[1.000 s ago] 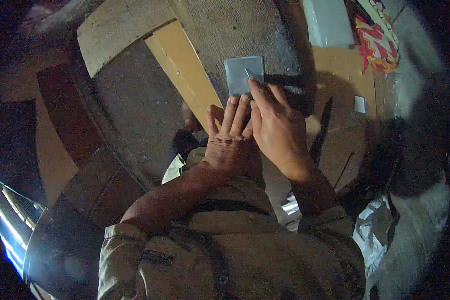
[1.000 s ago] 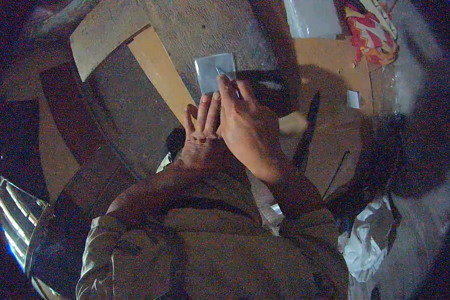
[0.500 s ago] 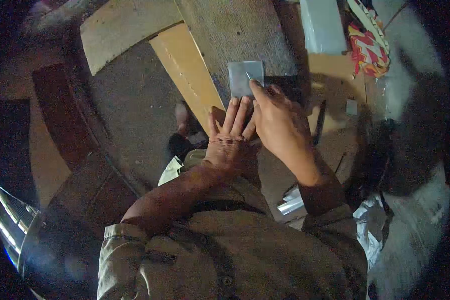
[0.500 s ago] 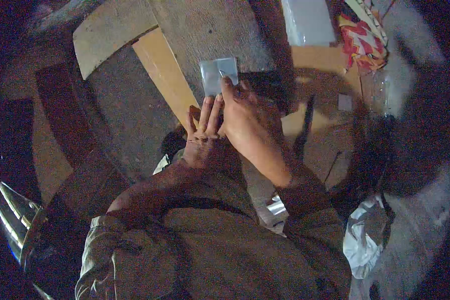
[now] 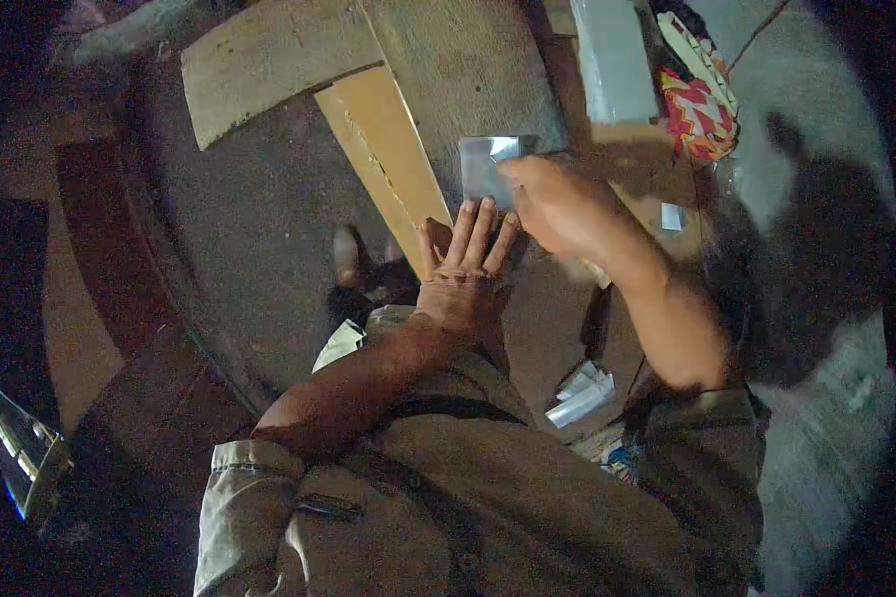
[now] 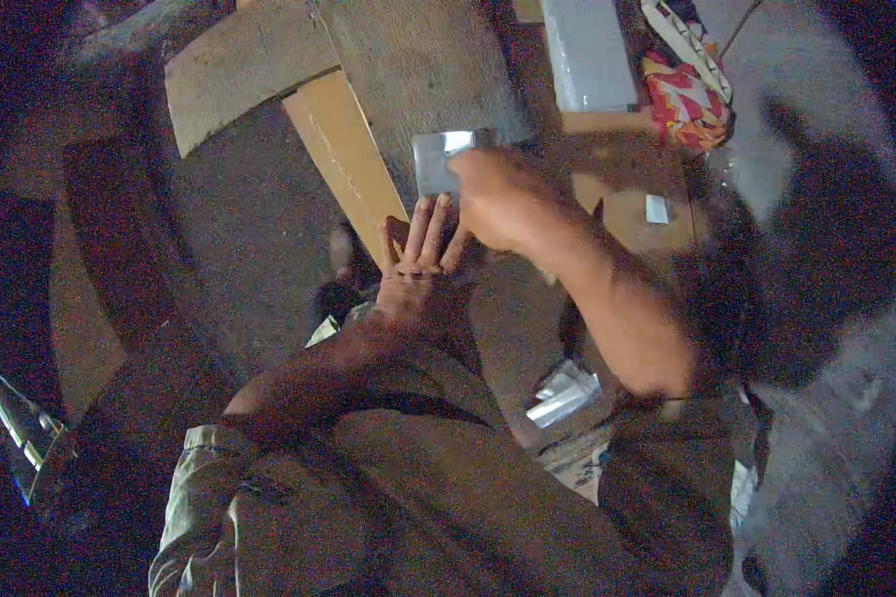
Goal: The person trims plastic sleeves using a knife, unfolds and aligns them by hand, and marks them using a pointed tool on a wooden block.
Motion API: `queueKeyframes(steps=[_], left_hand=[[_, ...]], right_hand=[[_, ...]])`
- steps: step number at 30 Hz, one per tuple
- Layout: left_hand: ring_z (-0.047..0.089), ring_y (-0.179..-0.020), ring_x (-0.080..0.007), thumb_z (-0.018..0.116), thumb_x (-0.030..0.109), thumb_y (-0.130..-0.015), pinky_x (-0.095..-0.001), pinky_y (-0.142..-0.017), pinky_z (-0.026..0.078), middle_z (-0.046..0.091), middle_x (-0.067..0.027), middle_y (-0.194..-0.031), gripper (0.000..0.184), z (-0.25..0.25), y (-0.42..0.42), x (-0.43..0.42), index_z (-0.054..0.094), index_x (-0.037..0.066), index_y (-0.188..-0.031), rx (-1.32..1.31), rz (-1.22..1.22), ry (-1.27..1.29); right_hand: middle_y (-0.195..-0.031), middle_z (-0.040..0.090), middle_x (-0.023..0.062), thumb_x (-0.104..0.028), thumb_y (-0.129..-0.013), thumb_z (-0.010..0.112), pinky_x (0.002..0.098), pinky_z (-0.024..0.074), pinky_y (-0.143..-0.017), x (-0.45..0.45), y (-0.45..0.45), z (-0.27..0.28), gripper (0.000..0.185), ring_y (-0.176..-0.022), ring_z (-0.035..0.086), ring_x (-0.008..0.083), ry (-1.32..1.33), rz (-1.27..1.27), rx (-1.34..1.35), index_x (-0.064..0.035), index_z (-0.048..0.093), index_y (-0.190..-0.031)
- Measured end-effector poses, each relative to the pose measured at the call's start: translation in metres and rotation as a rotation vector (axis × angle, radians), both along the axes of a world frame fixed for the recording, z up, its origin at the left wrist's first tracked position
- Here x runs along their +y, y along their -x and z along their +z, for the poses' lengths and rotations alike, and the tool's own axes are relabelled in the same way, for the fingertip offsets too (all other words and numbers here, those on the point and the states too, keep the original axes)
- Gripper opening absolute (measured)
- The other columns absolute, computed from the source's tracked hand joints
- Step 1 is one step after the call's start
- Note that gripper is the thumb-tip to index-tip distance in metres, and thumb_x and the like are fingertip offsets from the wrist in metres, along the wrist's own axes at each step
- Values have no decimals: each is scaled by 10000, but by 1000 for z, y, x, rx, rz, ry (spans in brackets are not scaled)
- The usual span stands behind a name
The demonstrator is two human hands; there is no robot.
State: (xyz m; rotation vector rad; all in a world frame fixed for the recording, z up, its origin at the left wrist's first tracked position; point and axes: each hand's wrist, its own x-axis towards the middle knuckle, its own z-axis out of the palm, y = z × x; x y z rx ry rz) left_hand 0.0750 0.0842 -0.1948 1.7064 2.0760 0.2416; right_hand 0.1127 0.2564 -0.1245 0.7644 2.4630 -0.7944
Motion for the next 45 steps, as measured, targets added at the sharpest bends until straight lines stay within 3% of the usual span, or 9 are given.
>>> queueKeyframes(steps=[11,18,21,24,28,32,39,42,45], left_hand=[[86,-1382,-252,556,367,-803,-651,-1007,107,90,-104,-1490,800,6,3,-2,116,151,-1436,-38,-4,-2],[71,-1383,-256,517,333,-836,-662,-1002,101,87,-110,-1488,736,-3,-2,-4,132,137,-1432,-30,30,-82],[67,-1383,-261,514,336,-840,-663,-1003,100,80,-112,-1489,733,2,1,-5,130,137,-1432,-78,27,-61],[64,-1382,-265,525,354,-835,-663,-1004,98,76,-114,-1489,752,2,-1,-5,122,137,-1433,-86,29,-62],[58,-1382,-272,555,391,-812,-663,-1004,96,74,-115,-1490,805,0,0,-4,113,137,-1434,-48,-1,-20],[49,-1383,-279,568,380,-805,-668,-1002,94,67,-123,-1490,816,-4,-3,-5,109,137,-1435,-5,32,-98],[107,-1377,-281,450,492,-848,-667,-992,132,115,-115,-1486,720,-20,-8,-7,164,181,-1432,204,13,-106],[69,-1380,-302,551,354,-807,-667,-984,145,71,-145,-1485,811,-14,-2,-7,94,130,-1438,59,1,-198],[84,-1377,-307,554,336,-807,-638,-991,169,66,-161,-1482,813,-6,5,-12,87,132,-1440,33,-45,-213]], right_hand=[[-919,596,259,-28,-740,523,409,464,-769,15,16,-12,214,-890,580,372,71,77,-98,54,605,-919],[-833,607,250,-21,-741,506,415,486,-649,17,25,-1,276,-693,615,363,-53,204,-45,24,616,-990],[-795,609,239,-37,-767,492,406,492,-591,19,36,16,299,-623,619,324,291,-97,-259,14,606,-1039],[-745,618,181,-30,-757,488,343,462,-435,15,32,-7,338,-445,574,229,21,61,-264,21,588,-1076],[-712,611,186,3,-686,504,376,474,-462,18,32,13,325,-511,602,267,277,-255,-238,34,609,-992],[-607,566,127,-21,-691,524,346,442,-415,7,32,3,134,-430,565,195,65,-58,-159,45,592,-785],[-607,544,115,-19,-724,503,357,451,-426,20,27,1,85,-457,593,211,180,10,-198,37,553,-763],[-697,584,122,-72,-796,499,353,467,-449,15,19,-5,181,-460,592,204,212,-122,-89,28,599,-908],[-661,608,210,-73,-778,476,382,500,-509,4,5,-8,187,-469,599,274,157,-152,158,34,628,-796]])
